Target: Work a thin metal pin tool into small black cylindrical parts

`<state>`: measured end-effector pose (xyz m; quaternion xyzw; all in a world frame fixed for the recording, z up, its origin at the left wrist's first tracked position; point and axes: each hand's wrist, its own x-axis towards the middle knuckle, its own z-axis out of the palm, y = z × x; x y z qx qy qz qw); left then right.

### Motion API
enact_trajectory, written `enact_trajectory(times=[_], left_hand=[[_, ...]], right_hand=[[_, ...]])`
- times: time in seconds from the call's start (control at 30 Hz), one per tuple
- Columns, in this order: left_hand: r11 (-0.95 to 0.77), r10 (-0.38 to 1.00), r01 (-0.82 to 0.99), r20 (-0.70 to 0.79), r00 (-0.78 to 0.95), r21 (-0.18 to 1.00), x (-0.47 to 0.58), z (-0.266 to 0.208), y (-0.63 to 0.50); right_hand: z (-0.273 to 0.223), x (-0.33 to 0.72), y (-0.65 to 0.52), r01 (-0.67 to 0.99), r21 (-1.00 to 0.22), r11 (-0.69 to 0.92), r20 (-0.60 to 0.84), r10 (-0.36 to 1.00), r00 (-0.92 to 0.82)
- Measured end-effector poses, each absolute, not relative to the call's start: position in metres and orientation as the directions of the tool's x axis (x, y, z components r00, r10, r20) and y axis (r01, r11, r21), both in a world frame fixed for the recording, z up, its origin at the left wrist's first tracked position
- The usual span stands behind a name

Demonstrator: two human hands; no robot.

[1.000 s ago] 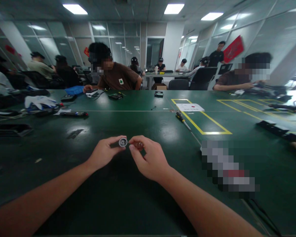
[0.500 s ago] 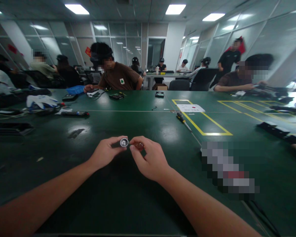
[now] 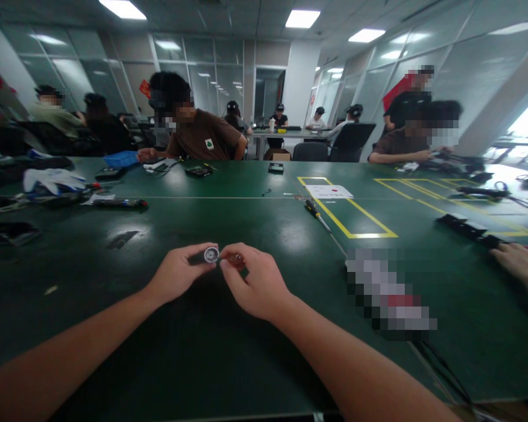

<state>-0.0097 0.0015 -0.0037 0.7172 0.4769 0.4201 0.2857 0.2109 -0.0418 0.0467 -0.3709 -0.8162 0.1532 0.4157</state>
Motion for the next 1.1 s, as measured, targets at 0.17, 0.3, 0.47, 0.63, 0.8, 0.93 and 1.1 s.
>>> enact_trajectory(times=[0.17,0.3,0.47,0.63,0.8,0.93,1.1], left_hand=[[-0.401,0.916,0.435,0.347,0.2,0.806,-0.0093,-0.0014,0.0002],[-0.424,0.905,0.403,0.368,0.213,0.811,-0.008,-0.001,-0.0013],[-0.441,0.897,0.413,0.375,0.235,0.797,-0.0092,-0.0027,-0.001],[-0.442,0.897,0.443,0.377,0.232,0.78,-0.0102,-0.0042,0.0007],[-0.445,0.895,0.455,0.386,0.222,0.771,-0.0101,-0.0044,0.0015],[-0.468,0.884,0.459,0.404,0.237,0.755,-0.0104,-0.0034,0.0005],[-0.47,0.883,0.449,0.398,0.249,0.76,-0.0107,-0.0018,-0.001]], right_hand=[[0.047,0.2123,-0.0427,0.466,-0.584,0.665,0.586,0.742,-0.326],[0.0469,0.2116,-0.041,0.479,-0.583,0.657,0.551,0.752,-0.362],[0.0472,0.2098,-0.0409,0.488,-0.573,0.658,0.547,0.751,-0.37],[0.0487,0.2104,-0.0426,0.474,-0.568,0.673,0.574,0.737,-0.357],[0.0491,0.2127,-0.0442,0.456,-0.573,0.681,0.594,0.728,-0.341],[0.0488,0.211,-0.0433,0.481,-0.563,0.672,0.563,0.738,-0.372],[0.0507,0.2091,-0.0423,0.484,-0.565,0.668,0.543,0.743,-0.391]])
